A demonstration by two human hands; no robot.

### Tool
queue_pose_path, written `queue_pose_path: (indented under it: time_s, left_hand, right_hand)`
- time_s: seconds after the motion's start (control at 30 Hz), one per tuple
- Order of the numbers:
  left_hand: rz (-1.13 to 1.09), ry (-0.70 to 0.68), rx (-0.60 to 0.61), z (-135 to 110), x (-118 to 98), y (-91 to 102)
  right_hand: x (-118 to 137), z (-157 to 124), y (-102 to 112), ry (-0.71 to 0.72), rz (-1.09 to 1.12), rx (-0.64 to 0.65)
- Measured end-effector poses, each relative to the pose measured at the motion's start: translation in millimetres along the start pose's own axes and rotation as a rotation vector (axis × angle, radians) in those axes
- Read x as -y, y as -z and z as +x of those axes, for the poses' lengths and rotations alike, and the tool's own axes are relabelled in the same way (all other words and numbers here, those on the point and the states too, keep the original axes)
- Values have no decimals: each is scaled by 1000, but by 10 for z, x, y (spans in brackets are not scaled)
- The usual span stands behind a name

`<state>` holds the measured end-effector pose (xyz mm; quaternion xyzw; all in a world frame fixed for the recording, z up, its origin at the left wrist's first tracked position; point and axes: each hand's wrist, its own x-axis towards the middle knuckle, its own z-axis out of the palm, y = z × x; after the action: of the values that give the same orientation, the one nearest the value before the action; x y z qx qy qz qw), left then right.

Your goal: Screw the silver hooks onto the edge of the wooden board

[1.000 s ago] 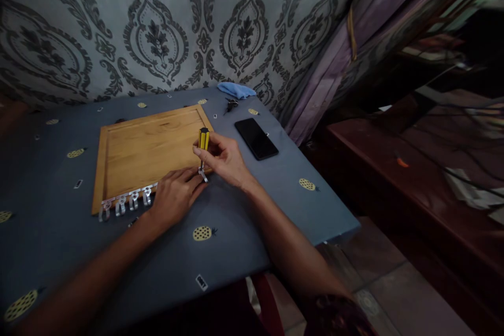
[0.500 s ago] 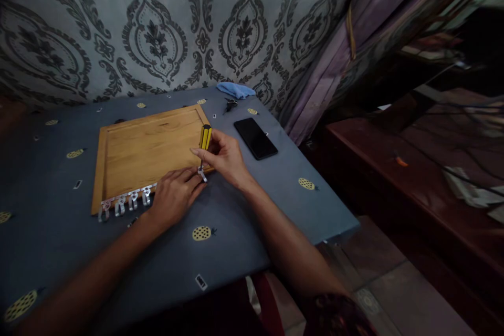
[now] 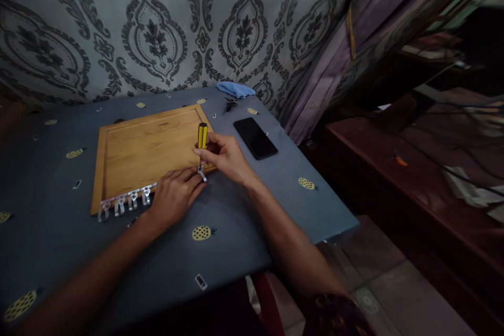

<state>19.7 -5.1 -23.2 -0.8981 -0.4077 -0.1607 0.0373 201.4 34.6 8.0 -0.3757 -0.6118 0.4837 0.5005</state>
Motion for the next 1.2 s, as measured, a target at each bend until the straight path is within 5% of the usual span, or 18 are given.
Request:
queue_pose_path:
  time_s: [0.5, 0.8, 1.2]
  left_hand:
    - [2, -10, -12, -5, 11, -5]
    - [7, -24, -60, -18, 26, -48]
    - [-12, 27, 27, 9, -11, 35]
  right_hand:
    - [-2, -13, -3, -30, -34, 63]
    - [-77, -10, -86, -23, -44, -35]
    - [-123, 3, -196, 29, -23, -136]
